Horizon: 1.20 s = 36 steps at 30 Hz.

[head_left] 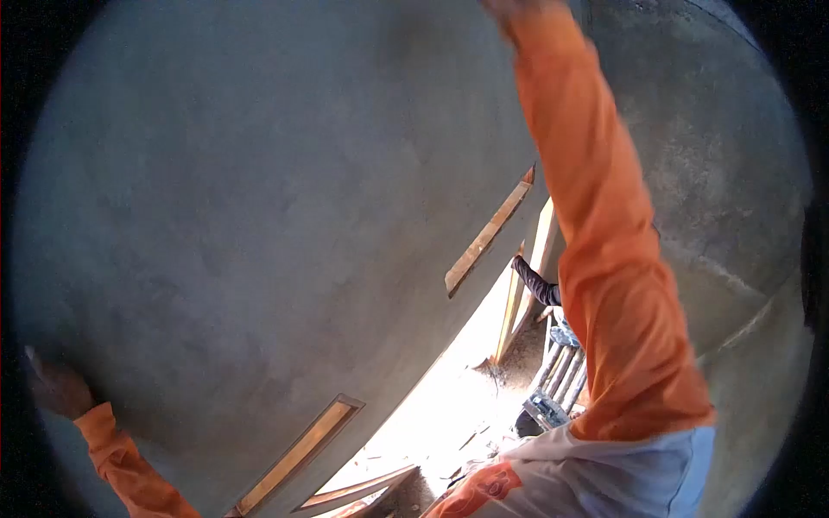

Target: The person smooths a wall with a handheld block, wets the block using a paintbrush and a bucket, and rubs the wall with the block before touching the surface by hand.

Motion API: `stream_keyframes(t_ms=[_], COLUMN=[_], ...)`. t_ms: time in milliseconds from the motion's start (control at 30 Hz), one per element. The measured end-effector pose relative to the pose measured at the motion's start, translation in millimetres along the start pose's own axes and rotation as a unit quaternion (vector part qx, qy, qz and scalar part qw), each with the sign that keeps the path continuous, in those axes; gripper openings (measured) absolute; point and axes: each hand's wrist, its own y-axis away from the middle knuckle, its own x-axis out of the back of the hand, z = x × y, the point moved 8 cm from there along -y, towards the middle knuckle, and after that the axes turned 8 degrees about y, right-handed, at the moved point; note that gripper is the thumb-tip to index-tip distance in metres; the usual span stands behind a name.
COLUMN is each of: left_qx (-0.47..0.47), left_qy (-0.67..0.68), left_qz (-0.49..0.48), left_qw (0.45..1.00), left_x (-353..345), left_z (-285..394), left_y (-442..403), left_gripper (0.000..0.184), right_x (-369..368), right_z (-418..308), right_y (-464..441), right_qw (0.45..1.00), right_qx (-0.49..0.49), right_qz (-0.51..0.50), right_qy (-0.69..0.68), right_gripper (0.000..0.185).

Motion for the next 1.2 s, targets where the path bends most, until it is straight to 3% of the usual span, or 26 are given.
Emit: stream_keyframes(t_ms=[100,133,167,233,300,367,433,500,533,600,667,733,767,833,1033,1100,1133,1200], left_qx=[0.004,0.004,0.004,0.001,-0.001,-0.001,0.006,0.013,0.011,0.007,0.008,0.005,0.008,0.011,0.006,0.007,0.005,-0.020], left_qy=[0.012,0.014,0.020,0.029,0.038,0.051,0.060,0.060,0.059,0.056,0.052,0.046,0.046,0.042,0.028,0.017,0.012,0.007], left_qz=[0.009,0.011,0.012,0.016,0.022,0.028,0.025,0.025,0.025,0.033,0.036,0.039,0.044,0.046,0.046,0.042,0.039,0.034], left_qw=[1.000,1.000,1.000,0.999,0.999,0.998,0.998,0.998,0.998,0.998,0.998,0.998,0.998,0.998,0.999,0.999,0.999,0.999], left_x=[2,4,5,6,5,6,7,8,9,14,18,22,25,30,45,49,53,55], left_z=[6,8,11,18,26,33,31,27,30,35,36,38,37,33,28,32,36,53], left_y=[-3,-4,-5,-9,-15,-18,-9,-1,1,-1,2,5,8,15,27,35,39,42], left_gripper=[0.044,0.045,0.045,0.047,0.048,0.050,0.049,0.050,0.050,0.051,0.053,0.054,0.054,0.056,0.059,0.061,0.061,0.063], right_x=[61,42,43,29,13,-26,-81,-126,-127,-76,42,64,66,55,54,10,27,-10], right_z=[55,48,65,91,116,124,137,160,155,154,201,199,204,225,212,174,174,133], right_y=[148,186,210,244,256,274,307,352,367,385,416,416,407,395,310,258,223,167], right_qw=[0.976,0.903,0.887,0.872,0.767,0.765,0.819,0.821,0.821,0.902,0.880,0.869,0.874,0.869,0.882,0.934,0.958,0.973], right_qx=[-0.081,-0.093,-0.038,-0.026,0.092,0.098,0.131,0.050,0.049,-0.143,-0.199,-0.246,-0.243,-0.268,-0.304,-0.231,-0.209,-0.138], right_qz=[0.113,0.182,0.138,0.169,0.155,0.163,0.052,-0.152,-0.155,0.018,0.304,0.423,0.414,0.414,0.354,0.272,0.195,0.172], right_qy=[0.168,0.378,0.439,0.458,0.616,0.615,0.557,0.548,0.547,0.407,0.306,0.071,0.077,-0.041,0.065,-0.013,0.023,0.068], right_gripper=[0.021,0.022,0.023,0.028,0.031,0.036,0.038,0.038,0.038,0.030,0.026,0.017,0.017,0.015,0.028,0.029,0.030,0.035])
